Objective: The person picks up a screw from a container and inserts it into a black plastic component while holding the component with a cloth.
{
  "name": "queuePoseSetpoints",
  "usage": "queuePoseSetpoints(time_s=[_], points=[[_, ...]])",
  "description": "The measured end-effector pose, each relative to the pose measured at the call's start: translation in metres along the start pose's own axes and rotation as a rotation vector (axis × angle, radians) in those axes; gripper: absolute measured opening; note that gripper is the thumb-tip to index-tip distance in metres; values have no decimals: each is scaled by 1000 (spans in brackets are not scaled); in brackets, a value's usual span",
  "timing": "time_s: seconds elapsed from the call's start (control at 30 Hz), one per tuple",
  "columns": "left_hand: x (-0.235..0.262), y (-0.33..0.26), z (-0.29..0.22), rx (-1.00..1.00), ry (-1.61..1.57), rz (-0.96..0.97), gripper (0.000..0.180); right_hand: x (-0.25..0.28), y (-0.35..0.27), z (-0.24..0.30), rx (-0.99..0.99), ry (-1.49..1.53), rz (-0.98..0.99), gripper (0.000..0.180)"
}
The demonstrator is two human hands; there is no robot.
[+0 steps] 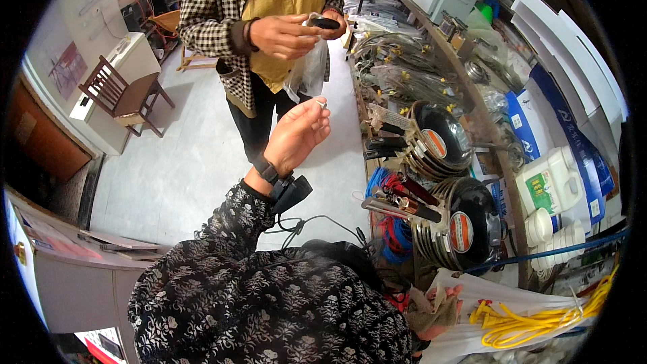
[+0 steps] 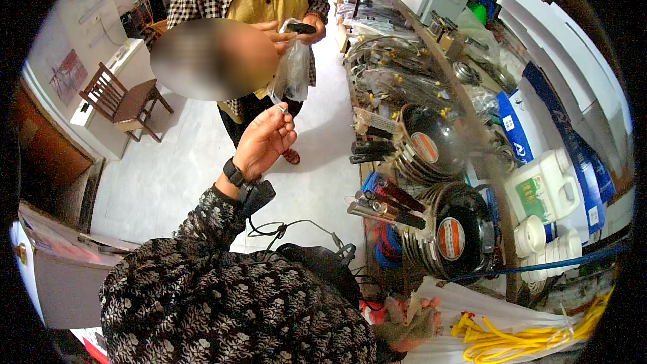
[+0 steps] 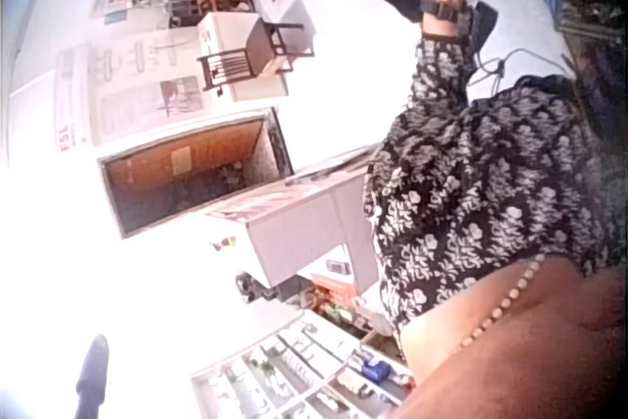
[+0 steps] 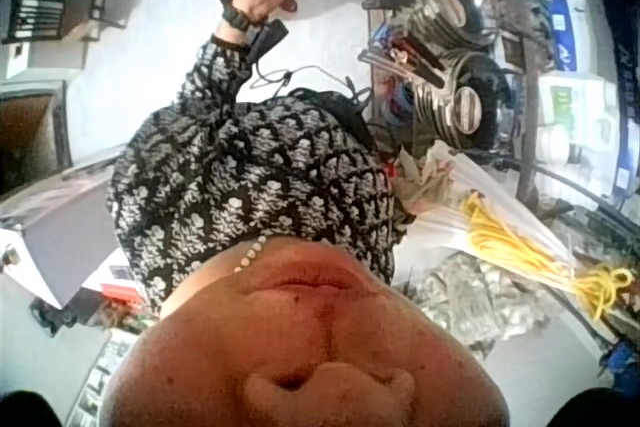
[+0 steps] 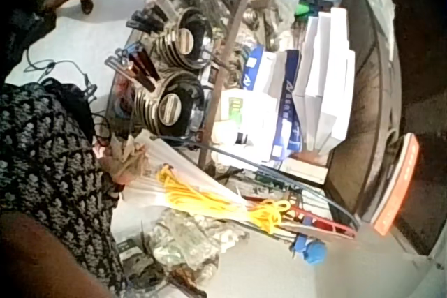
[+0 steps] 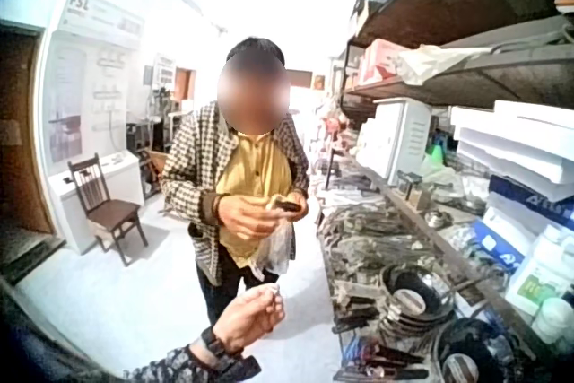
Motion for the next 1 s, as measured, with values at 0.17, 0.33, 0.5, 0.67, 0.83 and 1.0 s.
queuePoseSetpoints(time_s=[0.17, 0.33, 0.5, 0.67, 0.83, 1.0], points=[[6, 1, 2, -25, -126, -57, 24, -7, -1, 0, 36, -32, -144, 46], [19, 5, 9, -23, -333, -31, 22, -11, 2, 2, -11, 28, 13, 49], [23, 6, 12, -22, -425, 4, 20, -27, 6, -5, -36, 3, 118, 50], [17, 12, 2, -47, -465, 24, 21, 0, -5, 6, 73, -80, -267, 46], [8, 15, -7, -79, -373, 31, 20, -4, 0, 2, 89, 20, -188, 45], [15, 11, 0, -39, -271, -22, 21, -11, -1, -4, 6, -11, -218, 44]])
Point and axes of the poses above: each hand's wrist, its own y-axis towards the middle knuckle, its own x-axis out of the back of the hand, z = x × y, the point moved 7 cm from there along y, towards the middle knuckle, and after that the axes turned 9 degrees about z, right-handed, at the moved point
